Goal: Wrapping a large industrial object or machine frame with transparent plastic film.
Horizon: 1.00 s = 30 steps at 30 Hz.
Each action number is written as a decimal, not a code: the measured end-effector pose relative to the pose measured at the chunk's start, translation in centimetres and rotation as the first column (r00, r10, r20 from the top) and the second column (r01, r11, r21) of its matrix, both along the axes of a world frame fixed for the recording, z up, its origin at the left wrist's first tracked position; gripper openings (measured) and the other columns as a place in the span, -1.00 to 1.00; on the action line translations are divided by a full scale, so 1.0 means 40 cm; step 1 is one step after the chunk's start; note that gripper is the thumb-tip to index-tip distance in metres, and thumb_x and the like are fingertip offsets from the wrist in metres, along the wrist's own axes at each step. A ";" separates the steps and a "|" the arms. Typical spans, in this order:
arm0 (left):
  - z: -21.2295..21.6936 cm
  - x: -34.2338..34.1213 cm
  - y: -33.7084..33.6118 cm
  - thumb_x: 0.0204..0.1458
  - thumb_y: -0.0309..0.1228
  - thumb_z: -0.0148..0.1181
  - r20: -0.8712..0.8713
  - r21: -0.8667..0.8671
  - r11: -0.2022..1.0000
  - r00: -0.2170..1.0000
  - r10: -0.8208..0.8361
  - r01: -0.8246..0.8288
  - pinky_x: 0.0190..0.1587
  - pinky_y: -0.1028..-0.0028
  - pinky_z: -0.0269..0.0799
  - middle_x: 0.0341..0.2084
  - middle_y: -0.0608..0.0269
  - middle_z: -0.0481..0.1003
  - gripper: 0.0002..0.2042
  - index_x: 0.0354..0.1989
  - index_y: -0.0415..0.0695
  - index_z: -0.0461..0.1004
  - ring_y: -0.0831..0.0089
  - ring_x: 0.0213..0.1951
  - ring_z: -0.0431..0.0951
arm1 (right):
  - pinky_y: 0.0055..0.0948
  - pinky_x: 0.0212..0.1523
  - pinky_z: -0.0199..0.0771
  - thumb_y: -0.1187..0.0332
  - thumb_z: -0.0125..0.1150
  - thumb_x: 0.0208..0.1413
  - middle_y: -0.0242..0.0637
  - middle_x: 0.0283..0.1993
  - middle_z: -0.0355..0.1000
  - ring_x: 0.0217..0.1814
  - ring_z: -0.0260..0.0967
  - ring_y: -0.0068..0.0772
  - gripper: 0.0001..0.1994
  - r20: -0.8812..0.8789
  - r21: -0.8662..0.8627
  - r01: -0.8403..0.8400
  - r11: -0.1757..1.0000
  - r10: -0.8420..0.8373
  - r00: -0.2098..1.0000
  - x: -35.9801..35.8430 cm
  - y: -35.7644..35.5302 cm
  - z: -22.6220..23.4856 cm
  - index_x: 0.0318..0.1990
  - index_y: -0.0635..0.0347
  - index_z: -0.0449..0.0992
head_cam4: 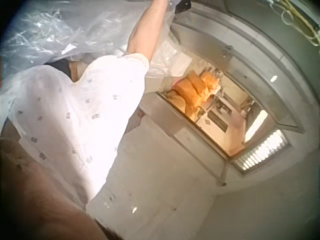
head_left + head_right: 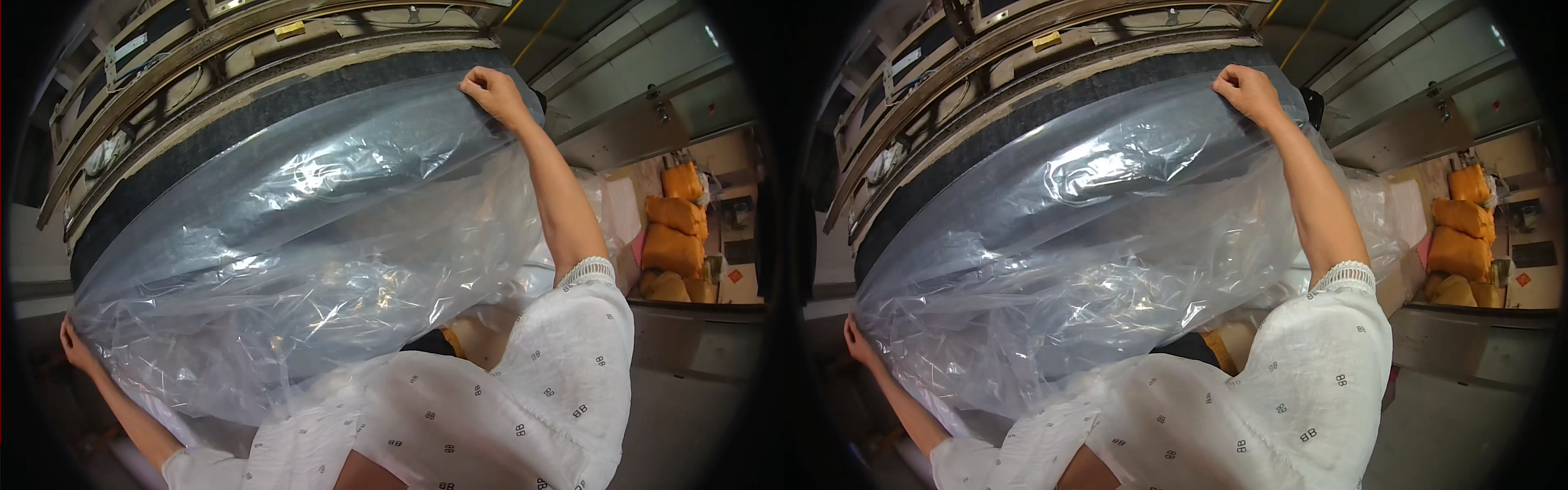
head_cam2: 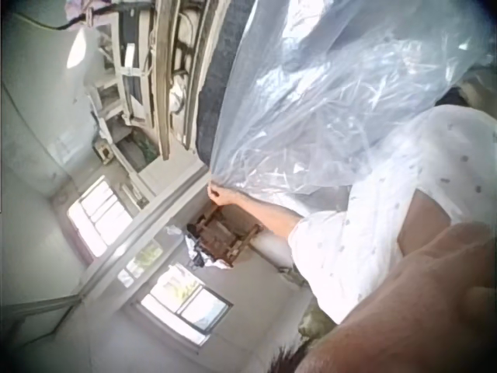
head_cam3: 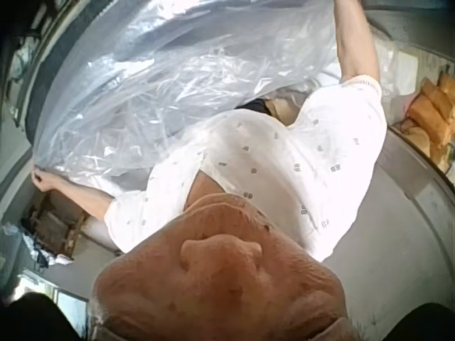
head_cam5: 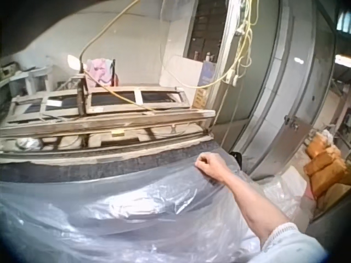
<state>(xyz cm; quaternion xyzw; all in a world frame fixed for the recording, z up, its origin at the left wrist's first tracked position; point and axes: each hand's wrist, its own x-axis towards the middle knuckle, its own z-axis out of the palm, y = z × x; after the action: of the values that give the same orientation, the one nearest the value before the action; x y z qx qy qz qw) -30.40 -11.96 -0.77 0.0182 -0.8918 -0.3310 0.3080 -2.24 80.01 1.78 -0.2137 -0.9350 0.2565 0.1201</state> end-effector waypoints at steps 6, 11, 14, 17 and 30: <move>0.137 0.238 0.003 0.10 -0.31 0.00 0.173 0.123 0.991 0.982 -0.070 0.049 -0.02 0.58 0.24 -0.14 0.28 0.43 -0.70 -0.08 -0.23 0.42 0.53 -0.10 0.38 | -0.44 -0.34 0.32 0.14 0.20 -0.12 -0.36 -0.45 0.45 -0.38 0.38 -0.38 -0.77 -0.171 0.087 0.163 0.983 -0.146 0.974 0.002 -0.025 -0.004 -0.41 0.09 0.51; 0.062 0.333 -0.158 0.08 -0.22 0.03 0.221 0.145 0.985 0.974 0.058 -0.092 -0.06 0.52 0.27 -0.09 0.33 0.41 -0.68 -0.05 -0.11 0.39 0.54 -0.06 0.37 | -0.57 -0.32 0.28 0.25 0.18 -0.06 -0.40 -0.45 0.40 -0.38 0.30 -0.58 -0.82 -0.307 -0.015 -0.034 0.999 0.027 0.951 -0.055 -0.006 -0.047 -0.38 0.15 0.47; 0.045 0.334 -0.043 0.06 -0.21 0.06 0.114 0.519 0.852 0.993 0.007 -0.066 -0.07 0.45 0.24 -0.04 0.36 0.36 -0.64 0.01 -0.05 0.32 0.55 0.02 0.29 | -0.57 -0.24 0.30 0.31 0.15 -0.04 -0.43 -0.42 0.40 -0.28 0.31 -0.58 -0.83 -0.241 -0.193 -0.182 0.964 0.133 0.961 -0.073 0.027 0.007 -0.35 0.21 0.49; 0.121 0.238 0.137 0.05 -0.21 0.05 -0.018 0.714 0.700 0.999 0.048 -0.021 0.03 0.45 0.08 0.01 0.42 0.29 -0.63 0.03 -0.01 0.32 0.54 0.06 0.19 | -0.63 -0.15 0.27 0.33 0.16 0.00 -0.43 -0.25 0.41 -0.22 0.31 -0.61 -0.82 -0.522 -0.233 -0.117 0.965 -0.023 0.853 -0.068 0.106 0.147 -0.25 0.15 0.50; -0.066 -0.252 0.291 -0.03 -0.34 0.18 0.043 0.550 0.827 0.985 -0.167 0.116 -0.17 0.65 0.29 -0.34 0.35 0.50 -0.78 -0.26 -0.21 0.51 0.62 -0.27 0.43 | -0.69 -0.25 0.24 0.38 0.15 0.02 -0.46 -0.36 0.38 -0.33 0.26 -0.67 -0.85 -0.624 -0.386 0.012 0.922 -0.271 0.733 -0.201 0.203 -0.107 -0.30 0.26 0.46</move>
<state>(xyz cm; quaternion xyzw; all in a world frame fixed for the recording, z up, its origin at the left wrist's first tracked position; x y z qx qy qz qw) -40.48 -0.33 -3.40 0.0537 -0.7723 -0.5917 0.2249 -10.27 88.12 -2.50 -0.1975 -0.7476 0.4708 0.4249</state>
